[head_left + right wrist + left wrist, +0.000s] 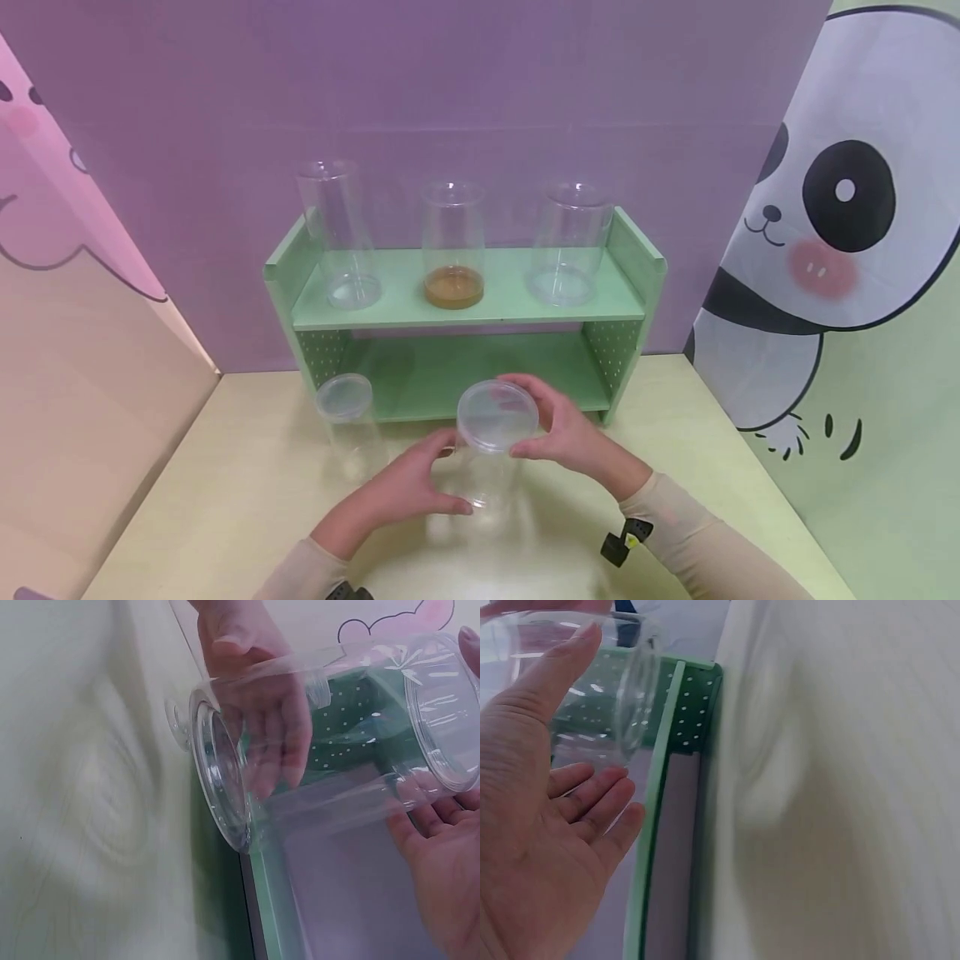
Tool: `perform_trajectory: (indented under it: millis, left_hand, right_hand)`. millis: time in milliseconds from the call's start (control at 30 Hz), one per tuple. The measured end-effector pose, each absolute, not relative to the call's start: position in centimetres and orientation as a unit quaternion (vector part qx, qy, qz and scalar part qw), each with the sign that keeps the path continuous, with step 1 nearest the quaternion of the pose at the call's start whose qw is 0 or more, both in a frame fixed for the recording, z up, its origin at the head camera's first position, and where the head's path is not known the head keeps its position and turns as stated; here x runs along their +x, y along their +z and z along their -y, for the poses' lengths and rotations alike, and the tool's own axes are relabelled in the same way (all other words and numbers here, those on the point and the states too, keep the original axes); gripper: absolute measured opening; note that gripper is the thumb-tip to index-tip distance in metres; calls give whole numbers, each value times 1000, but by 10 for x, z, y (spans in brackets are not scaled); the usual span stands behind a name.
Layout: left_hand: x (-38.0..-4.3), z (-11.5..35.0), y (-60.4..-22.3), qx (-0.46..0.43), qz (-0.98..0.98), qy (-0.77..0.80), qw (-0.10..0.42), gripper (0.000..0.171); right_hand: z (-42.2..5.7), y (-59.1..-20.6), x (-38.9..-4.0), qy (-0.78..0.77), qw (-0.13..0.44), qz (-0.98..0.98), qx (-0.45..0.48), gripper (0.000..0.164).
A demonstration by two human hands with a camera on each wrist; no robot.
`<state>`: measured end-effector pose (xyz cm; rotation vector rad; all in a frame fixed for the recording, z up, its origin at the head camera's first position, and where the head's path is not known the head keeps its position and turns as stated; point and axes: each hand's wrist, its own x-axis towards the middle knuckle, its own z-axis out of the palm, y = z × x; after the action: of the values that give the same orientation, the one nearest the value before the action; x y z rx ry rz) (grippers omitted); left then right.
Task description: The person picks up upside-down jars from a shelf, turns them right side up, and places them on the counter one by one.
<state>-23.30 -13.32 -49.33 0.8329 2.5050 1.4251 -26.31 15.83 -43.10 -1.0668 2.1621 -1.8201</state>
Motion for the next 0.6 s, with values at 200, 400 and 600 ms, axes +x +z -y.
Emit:
perform_trajectory:
  millis: [200, 400, 600]
  left_hand:
    - [-227, 150, -475, 284, -833, 475, 16, 82]
    - [-221, 172, -439, 296, -815, 485, -113, 42]
    - [-225, 204, -399, 172, -798, 503, -283, 10]
  right_hand:
    - [-159, -435, -267, -597, 51, -719, -352, 87]
    - [-158, -435, -267, -599, 53, -725, -336, 89]
    - [-155, -436, -265, -599, 54, -735, -314, 91]
